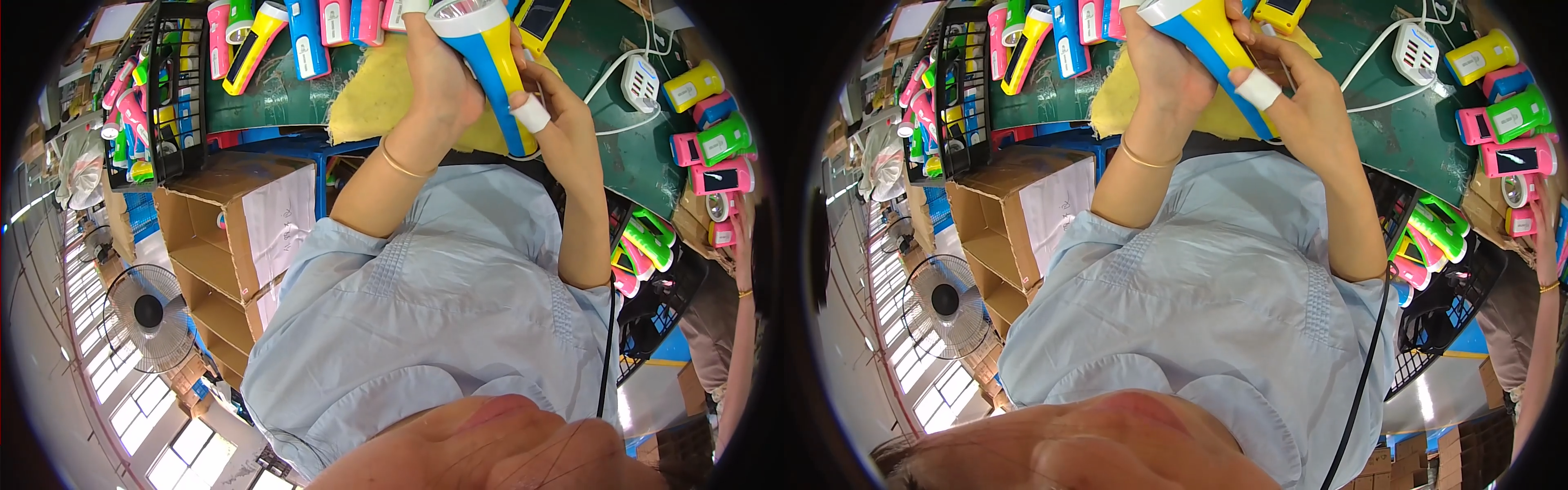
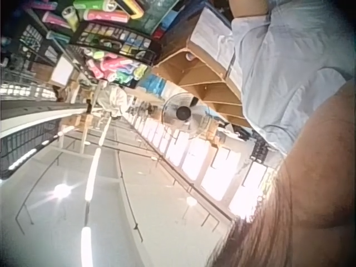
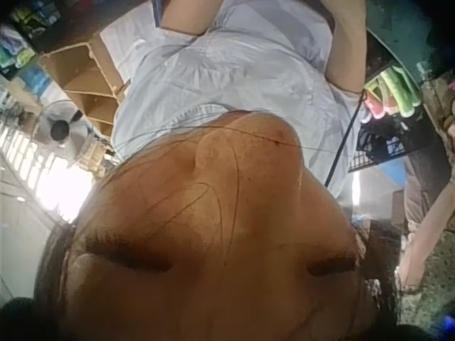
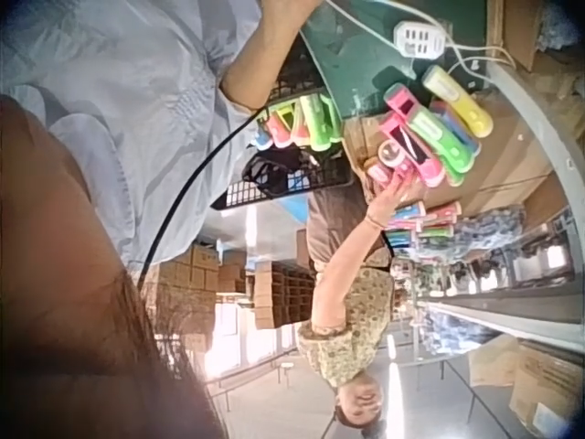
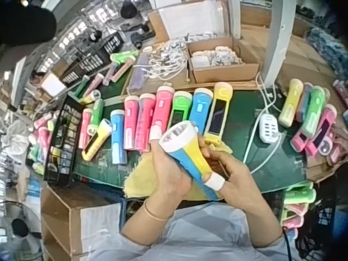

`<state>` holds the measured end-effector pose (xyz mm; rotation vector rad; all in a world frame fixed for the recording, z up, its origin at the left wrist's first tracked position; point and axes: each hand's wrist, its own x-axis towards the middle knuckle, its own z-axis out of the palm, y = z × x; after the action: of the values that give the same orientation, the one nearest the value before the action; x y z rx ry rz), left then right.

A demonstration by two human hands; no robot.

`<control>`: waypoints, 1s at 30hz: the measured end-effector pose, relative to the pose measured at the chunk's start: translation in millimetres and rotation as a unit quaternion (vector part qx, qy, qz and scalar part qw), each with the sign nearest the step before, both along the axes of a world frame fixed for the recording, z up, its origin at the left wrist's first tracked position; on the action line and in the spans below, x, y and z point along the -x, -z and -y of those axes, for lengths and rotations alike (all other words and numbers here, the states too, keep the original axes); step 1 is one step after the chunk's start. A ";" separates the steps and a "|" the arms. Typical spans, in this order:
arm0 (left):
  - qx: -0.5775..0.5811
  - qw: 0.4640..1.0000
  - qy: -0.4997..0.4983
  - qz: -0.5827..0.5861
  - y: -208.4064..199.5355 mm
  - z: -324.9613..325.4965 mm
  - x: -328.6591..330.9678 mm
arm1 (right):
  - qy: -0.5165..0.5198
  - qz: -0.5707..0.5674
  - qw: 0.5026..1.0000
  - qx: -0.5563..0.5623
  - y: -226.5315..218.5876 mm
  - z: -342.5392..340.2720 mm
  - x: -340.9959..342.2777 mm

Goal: Testing multiple flashlights by turning them on, checking functionality, and wiping them with a cloth.

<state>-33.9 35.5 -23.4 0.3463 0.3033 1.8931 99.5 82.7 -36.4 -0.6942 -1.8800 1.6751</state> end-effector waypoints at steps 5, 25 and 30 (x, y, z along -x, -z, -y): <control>0.080 0.975 -0.174 -0.113 1.0 -17.7 -0.6 | 0.074 0.069 0.992 -0.079 -2.5 1.6 -7.5; 0.562 0.043 -0.265 -0.782 52.6 -132.7 454.8 | 0.493 0.551 0.504 -0.447 -30.1 -256.0 -165.9; 0.495 0.592 -0.215 -0.598 -24.5 -106.1 359.5 | 0.498 0.192 0.707 -0.465 -71.5 -151.4 -93.4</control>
<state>-393.3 141.5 1.1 0.7506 2.4105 1.2744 192.9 234.1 35.1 -1.2786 -1.7112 -0.1591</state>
